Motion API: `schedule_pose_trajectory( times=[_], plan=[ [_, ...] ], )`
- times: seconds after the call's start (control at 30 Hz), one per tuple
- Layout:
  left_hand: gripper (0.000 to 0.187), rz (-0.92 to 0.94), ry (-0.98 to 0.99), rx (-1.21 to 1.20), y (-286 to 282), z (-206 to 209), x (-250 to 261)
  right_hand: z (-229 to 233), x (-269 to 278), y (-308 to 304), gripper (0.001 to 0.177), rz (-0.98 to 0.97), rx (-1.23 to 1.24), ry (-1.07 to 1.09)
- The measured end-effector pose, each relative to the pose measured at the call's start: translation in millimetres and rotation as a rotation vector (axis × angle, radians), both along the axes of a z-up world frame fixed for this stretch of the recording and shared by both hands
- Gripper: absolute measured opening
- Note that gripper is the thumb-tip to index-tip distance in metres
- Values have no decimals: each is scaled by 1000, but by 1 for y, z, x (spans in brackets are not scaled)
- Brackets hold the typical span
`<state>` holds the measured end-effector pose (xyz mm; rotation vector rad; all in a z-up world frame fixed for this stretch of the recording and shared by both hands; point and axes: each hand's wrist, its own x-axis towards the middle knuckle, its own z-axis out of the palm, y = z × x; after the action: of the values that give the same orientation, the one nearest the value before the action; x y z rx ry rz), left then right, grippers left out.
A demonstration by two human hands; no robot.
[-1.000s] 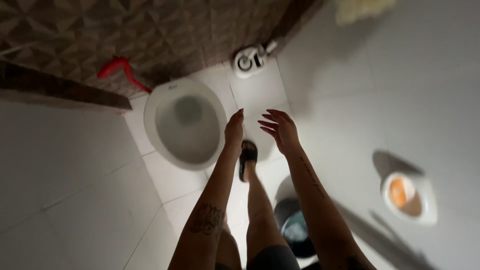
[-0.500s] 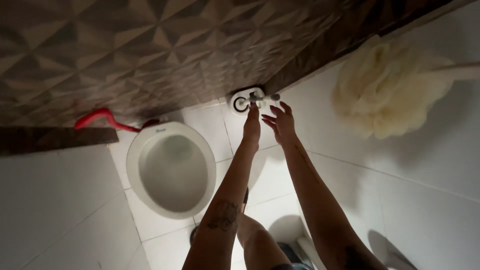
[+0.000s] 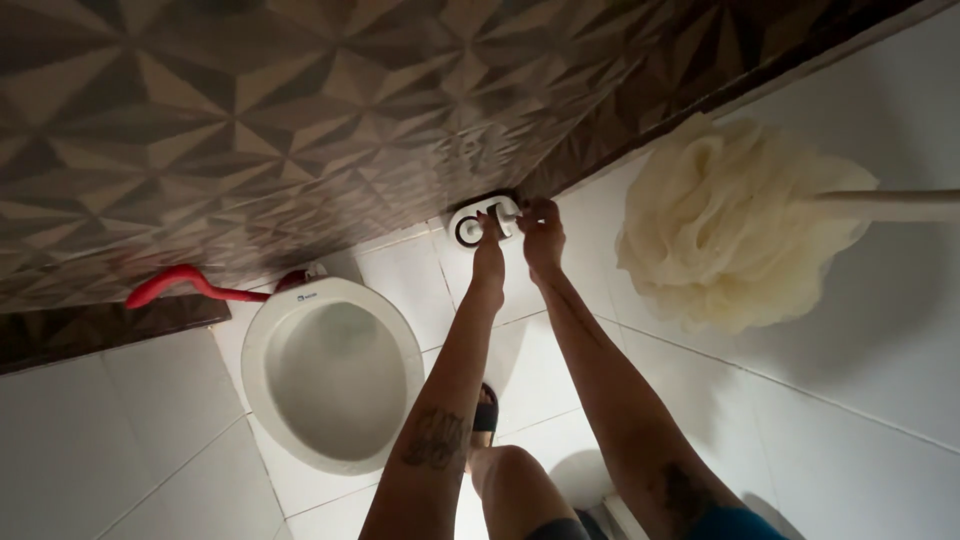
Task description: The recorder prepares for and cleans a bathroom by tying back a curtain, filling buckets with water, pouring water into the toilet, and cleaning a brush.
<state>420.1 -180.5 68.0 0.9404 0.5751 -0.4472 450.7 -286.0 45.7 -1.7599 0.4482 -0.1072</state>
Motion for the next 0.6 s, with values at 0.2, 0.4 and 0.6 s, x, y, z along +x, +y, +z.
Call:
schedule_pose_trajectory(
  times=[0.2, 0.4, 0.6],
  plan=[
    [88, -12, 20, 26, -2, -11, -10, 20, -14, -10, 19, 22, 87, -187],
    [95, -49, 112, 69, 17, 20, -38, 145, -43, 12, 18, 59, 84, -188],
    [89, -11, 22, 7, 34, 24, -101, 153, -163, 18, 16, 1, 160, -249]
  ],
)
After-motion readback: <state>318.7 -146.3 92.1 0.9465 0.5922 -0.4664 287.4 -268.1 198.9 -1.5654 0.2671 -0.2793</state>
